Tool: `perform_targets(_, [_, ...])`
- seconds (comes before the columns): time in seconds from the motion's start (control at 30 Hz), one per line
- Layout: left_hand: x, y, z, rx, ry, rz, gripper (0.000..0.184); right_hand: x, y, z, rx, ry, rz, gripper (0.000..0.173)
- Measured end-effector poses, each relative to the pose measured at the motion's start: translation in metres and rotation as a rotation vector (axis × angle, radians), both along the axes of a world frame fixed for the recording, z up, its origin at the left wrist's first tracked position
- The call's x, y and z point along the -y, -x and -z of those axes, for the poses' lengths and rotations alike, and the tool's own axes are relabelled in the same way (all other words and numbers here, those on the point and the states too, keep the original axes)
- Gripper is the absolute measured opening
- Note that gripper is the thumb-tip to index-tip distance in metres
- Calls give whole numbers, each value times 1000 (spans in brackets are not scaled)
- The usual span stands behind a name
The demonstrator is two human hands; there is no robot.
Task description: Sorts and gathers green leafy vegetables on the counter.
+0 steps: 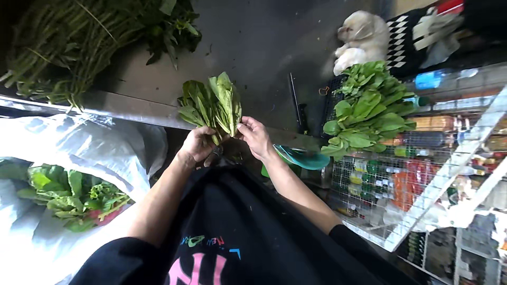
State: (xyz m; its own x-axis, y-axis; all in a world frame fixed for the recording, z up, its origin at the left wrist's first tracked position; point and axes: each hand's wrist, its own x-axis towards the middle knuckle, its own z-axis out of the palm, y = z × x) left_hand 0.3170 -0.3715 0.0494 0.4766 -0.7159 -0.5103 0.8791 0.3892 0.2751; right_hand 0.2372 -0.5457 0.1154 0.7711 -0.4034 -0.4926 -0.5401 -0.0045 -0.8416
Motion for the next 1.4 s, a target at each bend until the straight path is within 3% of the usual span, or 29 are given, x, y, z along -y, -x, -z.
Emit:
perform_targets(0.1, [-9, -4, 6, 29, 102, 23, 32, -2, -3, -3, 13, -47, 50, 29])
perform_targets(0.23, [-18, -6, 11, 13, 75, 44, 34, -2, -7, 2, -54, 12, 48, 38])
perform_targets(0.33, [-24, -2, 18, 13, 90, 68, 34, -8, -12, 6, -139, -3, 20, 55])
perform_targets(0.43, [-30, 2, 23, 29, 170, 99, 38, -16, -16, 16, -244, 56, -31, 89])
perform_targets(0.5, [-33, 2, 28, 29, 224, 108, 41, -18, -18, 23, -258, 74, -25, 98])
perform_targets(0.63, [-41, 1, 30, 29, 335, 98, 49, -17, -18, 26, -166, -46, 45, 84])
perform_targets(0.77, [-43, -1, 28, 37, 376, 69, 49, -9, -17, 16, 2, -142, 185, 42])
perform_targets(0.87, [-44, -1, 32, 46, 375, 69, 38, -10, -21, -2, 228, -249, 177, 30])
perform_targets(0.97, [-41, -3, 31, 45, 455, 108, 35, -28, -25, -14, 226, -117, -12, 34])
perform_targets(1.13, [-31, -7, 21, -1, 390, 84, 25, -68, -33, -19, -225, 440, -258, 62])
perform_targets(1.4, [-33, -6, 29, -10, 432, 83, 32, -57, -36, -11, -314, 455, -292, 57])
